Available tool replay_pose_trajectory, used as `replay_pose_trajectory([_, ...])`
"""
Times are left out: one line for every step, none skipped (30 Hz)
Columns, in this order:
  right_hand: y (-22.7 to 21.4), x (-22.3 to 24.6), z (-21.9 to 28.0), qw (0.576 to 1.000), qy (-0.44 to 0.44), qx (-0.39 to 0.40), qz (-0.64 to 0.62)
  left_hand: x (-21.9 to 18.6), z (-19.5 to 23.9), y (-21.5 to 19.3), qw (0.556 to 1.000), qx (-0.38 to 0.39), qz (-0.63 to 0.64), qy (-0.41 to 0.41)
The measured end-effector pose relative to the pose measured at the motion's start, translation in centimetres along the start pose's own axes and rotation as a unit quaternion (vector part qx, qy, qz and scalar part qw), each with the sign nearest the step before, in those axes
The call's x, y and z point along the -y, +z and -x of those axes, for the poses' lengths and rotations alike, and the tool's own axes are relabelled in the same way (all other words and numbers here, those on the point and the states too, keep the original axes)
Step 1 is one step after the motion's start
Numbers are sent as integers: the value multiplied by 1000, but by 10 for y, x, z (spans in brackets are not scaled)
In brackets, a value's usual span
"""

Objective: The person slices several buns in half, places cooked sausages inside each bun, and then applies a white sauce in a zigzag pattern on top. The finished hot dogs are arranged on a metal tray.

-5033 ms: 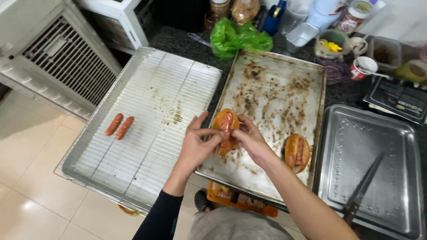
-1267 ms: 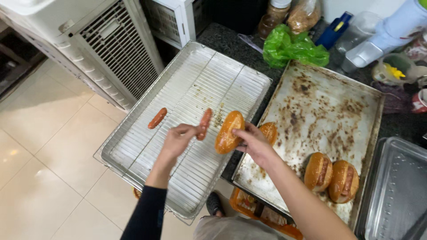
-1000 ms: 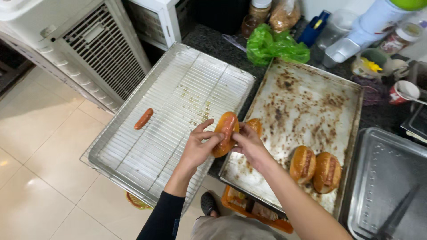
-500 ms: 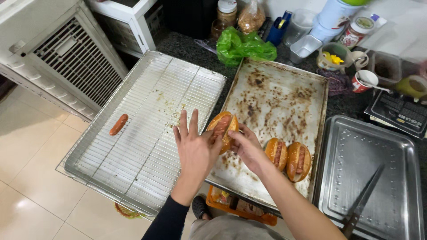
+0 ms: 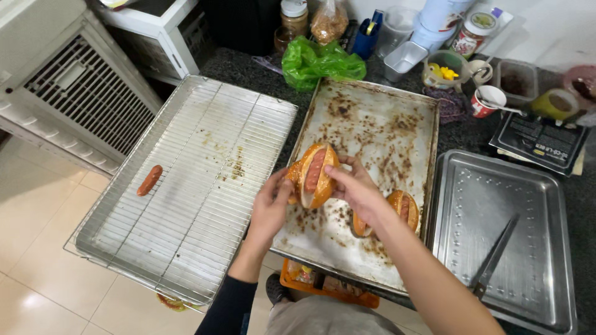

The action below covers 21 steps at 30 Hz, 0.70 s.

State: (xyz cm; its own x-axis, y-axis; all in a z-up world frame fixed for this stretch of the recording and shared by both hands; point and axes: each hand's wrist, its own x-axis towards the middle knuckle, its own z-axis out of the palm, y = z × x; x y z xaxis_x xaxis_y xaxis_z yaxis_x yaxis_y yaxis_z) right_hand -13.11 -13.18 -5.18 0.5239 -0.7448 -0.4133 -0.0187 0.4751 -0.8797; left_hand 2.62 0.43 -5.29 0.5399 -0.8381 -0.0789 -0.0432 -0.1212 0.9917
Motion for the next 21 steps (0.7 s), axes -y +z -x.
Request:
replay_pose_trajectory([-6,-2,-2,999,-14,4,31,5,-3,3,996,29,45,-67])
replay_pose_trajectory([-12,-5,-5,998,-28,7,61,10,-4,7,991,41,72,-105])
replay_pose_trajectory([-20,-7,-8,995,-42,10,94,14,-4,14,983,54,101,-144])
replay_pose_trajectory([-29,-9,-11,987,-59,11,147,17,-6,21,973,67,130,-181])
replay_pose_trajectory([-36,-11,-14,977,-76,13,200,21,-7,27,973,75,126,-176])
replay_pose_trajectory([-43,-14,-17,963,-93,16,251,27,-9,33,974,84,122,-172])
replay_pose_trajectory([-50,-17,-19,941,-70,3,331,34,-10,38,974,92,118,-168])
replay_pose_trajectory([-59,-19,-22,912,-47,-10,408,42,-13,44,979,92,77,-162])
replay_pose_trajectory([-66,-23,-25,876,-24,-22,482,52,-16,49,983,91,35,-156])
replay_pose_trajectory([-71,-29,-29,847,-46,-24,529,62,-19,54,984,90,-7,-151])
replay_pose_trajectory([-76,-35,-34,816,-67,-25,573,72,-21,57,987,92,-48,-126])
replay_pose_trajectory([-81,-42,-39,783,-88,-25,616,82,-24,60,986,94,-88,-101])
replay_pose_trajectory([-85,-49,-42,774,-52,-17,631,91,-24,62,984,97,-129,-76])
replay_pose_trajectory([-87,-55,-46,765,-16,-8,644,98,-24,65,979,106,-145,-91])
replay_pose_trajectory([-90,-59,-50,754,20,0,657,103,-25,70,974,116,-162,-105])
replay_pose_trajectory([-92,-63,-53,748,33,11,663,107,-25,74,969,125,-178,-119])
replay_pose_trajectory([-93,-65,-56,741,46,22,669,110,-25,77,967,135,-173,-126])
replay_pose_trajectory([-94,-67,-58,735,58,33,675,113,-25,79,966,145,-168,-133])
replay_pose_trajectory([-96,-68,-59,738,56,31,672,115,-25,81,965,154,-163,-140])
replay_pose_trajectory([-98,-67,-59,742,54,29,668,116,-24,82,964,149,-179,-131])
replay_pose_trajectory([-98,-67,-58,745,51,28,665,117,-24,82,963,143,-196,-121])
